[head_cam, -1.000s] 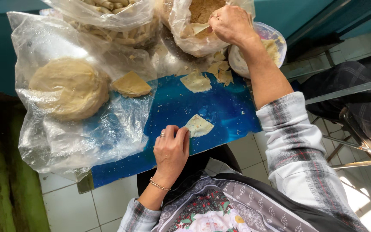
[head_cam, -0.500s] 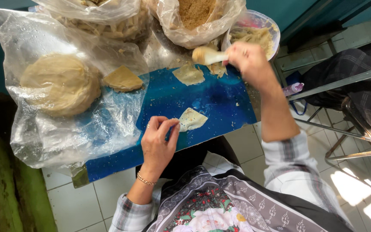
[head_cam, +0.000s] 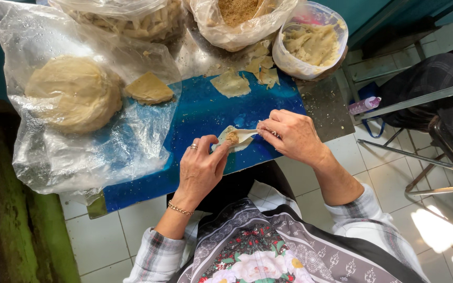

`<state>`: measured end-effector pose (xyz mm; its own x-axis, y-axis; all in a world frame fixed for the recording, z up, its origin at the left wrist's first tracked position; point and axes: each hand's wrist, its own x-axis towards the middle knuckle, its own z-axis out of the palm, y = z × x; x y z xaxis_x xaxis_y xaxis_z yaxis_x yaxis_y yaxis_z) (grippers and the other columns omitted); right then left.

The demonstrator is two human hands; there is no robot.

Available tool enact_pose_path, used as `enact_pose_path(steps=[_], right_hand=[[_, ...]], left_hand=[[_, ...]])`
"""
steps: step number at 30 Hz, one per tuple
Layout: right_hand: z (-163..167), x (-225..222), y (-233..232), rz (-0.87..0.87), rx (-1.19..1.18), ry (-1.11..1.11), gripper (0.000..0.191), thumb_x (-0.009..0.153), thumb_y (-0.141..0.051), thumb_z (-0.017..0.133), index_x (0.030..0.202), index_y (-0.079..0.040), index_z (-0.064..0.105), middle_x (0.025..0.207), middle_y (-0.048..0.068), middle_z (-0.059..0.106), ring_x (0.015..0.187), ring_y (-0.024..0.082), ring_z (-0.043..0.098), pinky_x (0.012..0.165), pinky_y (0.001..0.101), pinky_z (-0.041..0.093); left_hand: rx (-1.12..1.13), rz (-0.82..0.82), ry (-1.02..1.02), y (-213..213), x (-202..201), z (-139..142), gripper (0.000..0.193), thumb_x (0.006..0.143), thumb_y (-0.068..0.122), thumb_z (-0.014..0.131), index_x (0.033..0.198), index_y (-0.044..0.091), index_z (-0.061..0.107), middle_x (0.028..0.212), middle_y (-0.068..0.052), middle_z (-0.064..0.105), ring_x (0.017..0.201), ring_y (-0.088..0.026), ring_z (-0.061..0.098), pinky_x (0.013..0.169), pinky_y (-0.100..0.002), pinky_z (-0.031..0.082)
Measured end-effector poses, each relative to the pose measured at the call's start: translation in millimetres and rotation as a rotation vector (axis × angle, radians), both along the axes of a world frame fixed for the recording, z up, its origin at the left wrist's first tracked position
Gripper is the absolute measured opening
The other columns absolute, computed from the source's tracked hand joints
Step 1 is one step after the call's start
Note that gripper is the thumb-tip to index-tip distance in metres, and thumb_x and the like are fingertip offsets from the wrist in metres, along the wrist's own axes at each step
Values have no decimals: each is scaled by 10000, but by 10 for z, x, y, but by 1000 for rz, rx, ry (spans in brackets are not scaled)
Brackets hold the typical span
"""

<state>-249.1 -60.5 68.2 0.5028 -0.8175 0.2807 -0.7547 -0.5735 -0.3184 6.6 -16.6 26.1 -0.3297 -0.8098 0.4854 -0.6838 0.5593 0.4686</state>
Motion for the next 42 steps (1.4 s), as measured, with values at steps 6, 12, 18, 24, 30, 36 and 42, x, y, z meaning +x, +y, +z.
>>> enact_pose_path(steps=[6, 12, 18, 24, 30, 36, 42], right_hand=[[18, 21, -41, 11, -23, 40, 113, 916, -228, 749, 912, -116, 759, 794, 39, 614, 753, 217, 640, 641, 360, 514], [52, -59, -120, 21, 30, -13, 98, 915, -220, 752, 956, -132, 768, 816, 18, 625, 760, 203, 632, 638, 352, 514], [50, -28, -49, 12, -17, 18, 105, 884, -209, 768, 958, -137, 787, 783, 34, 605, 746, 215, 620, 630, 366, 501], [-80, -115, -96, -18, 140, -120, 112, 930, -199, 746, 970, -98, 777, 852, 35, 669, 776, 215, 666, 672, 349, 525], [-210, -161, -164, -74, 288, -198, 137, 922, -177, 738, 984, -67, 788, 846, 65, 687, 739, 222, 683, 663, 338, 532], [-228, -154, -186, -33, 291, -223, 126, 931, -168, 725, 986, -69, 782, 889, 69, 709, 771, 220, 699, 684, 332, 546], [-134, -136, -152, 2, 178, -156, 118, 925, -173, 745, 983, -77, 783, 840, 68, 668, 748, 231, 669, 662, 352, 523]], left_hand=[[-14, -22, -44, -19, -30, -27, 296, 871, 110, 749, 1160, 151, 702, 1018, -61, 586, 855, -236, 602, 688, -380, 482], [10, -29, -12, -3, -12, -16, 286, 899, 123, 739, 1178, 162, 691, 1026, -50, 584, 865, -224, 597, 691, -368, 477], [37, -56, -100, -23, -29, -9, 373, 869, 139, 750, 1236, 152, 683, 984, -55, 575, 837, -228, 588, 654, -371, 454], [14, -99, -39, 13, 9, 5, 347, 874, 130, 728, 1218, 150, 685, 1005, -49, 575, 851, -214, 581, 671, -362, 448], [-10, -66, -158, -39, -63, -40, 217, 847, 88, 704, 1056, 126, 660, 997, -36, 568, 889, -205, 601, 705, -344, 460], [32, -75, 41, -106, -132, -47, 106, 919, 126, 719, 969, 100, 629, 982, -53, 585, 870, -236, 618, 706, -362, 495], [137, -74, 139, -4, -20, 27, 151, 915, 108, 754, 1040, 118, 669, 954, -60, 589, 815, -225, 617, 672, -362, 501]])
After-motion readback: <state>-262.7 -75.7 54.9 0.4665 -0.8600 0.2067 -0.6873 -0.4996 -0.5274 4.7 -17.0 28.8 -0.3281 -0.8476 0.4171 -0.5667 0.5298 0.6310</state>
